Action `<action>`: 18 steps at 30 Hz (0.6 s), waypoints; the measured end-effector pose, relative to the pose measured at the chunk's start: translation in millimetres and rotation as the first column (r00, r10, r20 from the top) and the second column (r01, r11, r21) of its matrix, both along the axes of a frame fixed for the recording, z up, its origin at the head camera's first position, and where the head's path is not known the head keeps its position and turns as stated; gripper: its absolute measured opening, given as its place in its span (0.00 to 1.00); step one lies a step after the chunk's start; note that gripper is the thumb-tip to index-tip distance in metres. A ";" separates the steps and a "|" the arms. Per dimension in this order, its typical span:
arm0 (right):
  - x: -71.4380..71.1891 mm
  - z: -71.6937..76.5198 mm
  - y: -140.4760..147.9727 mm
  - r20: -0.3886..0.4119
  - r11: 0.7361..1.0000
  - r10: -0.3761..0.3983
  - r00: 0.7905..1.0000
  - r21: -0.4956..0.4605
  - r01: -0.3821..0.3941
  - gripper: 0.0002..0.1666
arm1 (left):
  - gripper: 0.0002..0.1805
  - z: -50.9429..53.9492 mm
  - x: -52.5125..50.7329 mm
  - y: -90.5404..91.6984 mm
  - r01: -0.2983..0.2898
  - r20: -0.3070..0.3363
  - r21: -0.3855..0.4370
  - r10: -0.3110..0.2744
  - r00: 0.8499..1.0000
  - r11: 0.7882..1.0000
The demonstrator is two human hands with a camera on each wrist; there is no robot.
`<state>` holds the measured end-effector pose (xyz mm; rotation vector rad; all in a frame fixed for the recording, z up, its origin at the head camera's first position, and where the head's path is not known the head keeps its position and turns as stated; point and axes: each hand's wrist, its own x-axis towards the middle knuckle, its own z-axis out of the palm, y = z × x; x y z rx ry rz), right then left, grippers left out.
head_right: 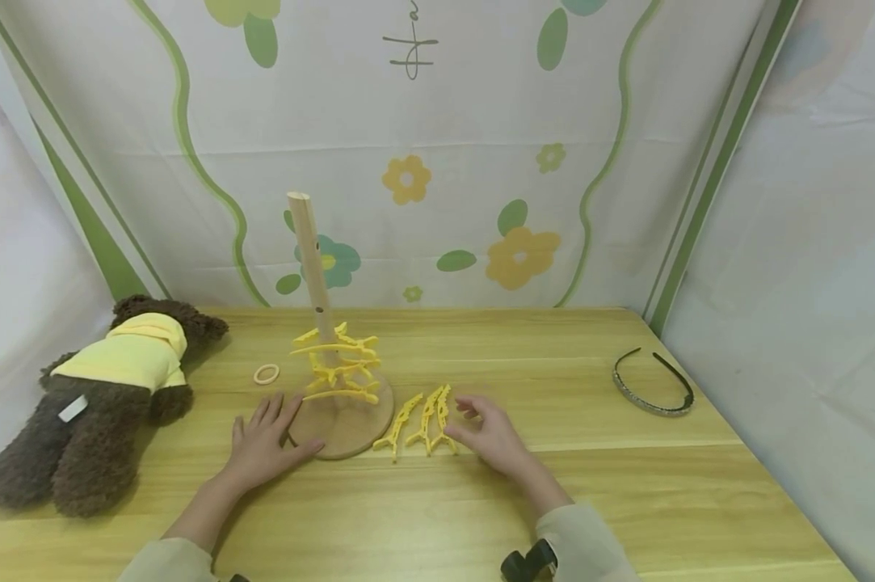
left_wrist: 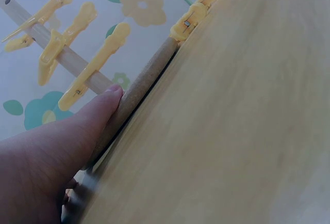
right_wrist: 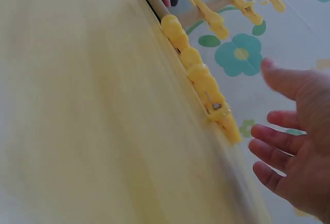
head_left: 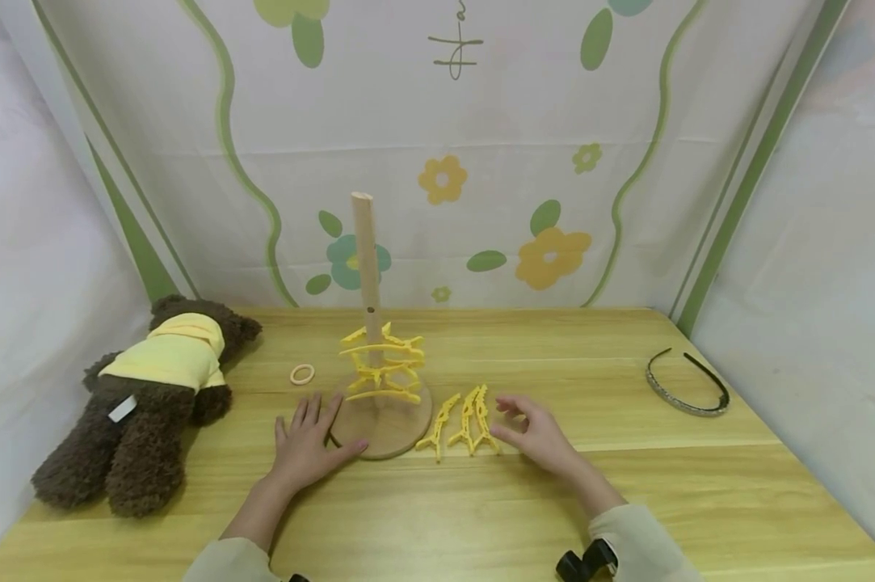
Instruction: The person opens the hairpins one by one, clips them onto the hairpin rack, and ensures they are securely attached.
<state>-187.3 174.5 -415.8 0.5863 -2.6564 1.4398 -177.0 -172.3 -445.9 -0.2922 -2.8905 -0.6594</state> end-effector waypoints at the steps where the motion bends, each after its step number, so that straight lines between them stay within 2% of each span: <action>1: 1.0 -3.2 -0.2 0.011 1.000 0.002 1.000 0.012 -0.003 0.28 | 0.49 0.1 0.0 0.2 0.001 0.000 0.002 -0.001 1.000 1.000; 8: 4.8 -16.1 -0.4 0.024 0.997 0.050 0.998 0.054 -0.051 0.20 | 0.50 -0.1 -0.5 1.2 0.003 0.005 -0.006 -0.003 1.000 1.000; 18: 1.0 -19.3 2.5 -0.047 0.991 -0.022 0.999 0.134 0.028 0.08 | 0.50 1.3 0.1 0.7 0.006 0.000 -0.003 -0.006 1.000 1.000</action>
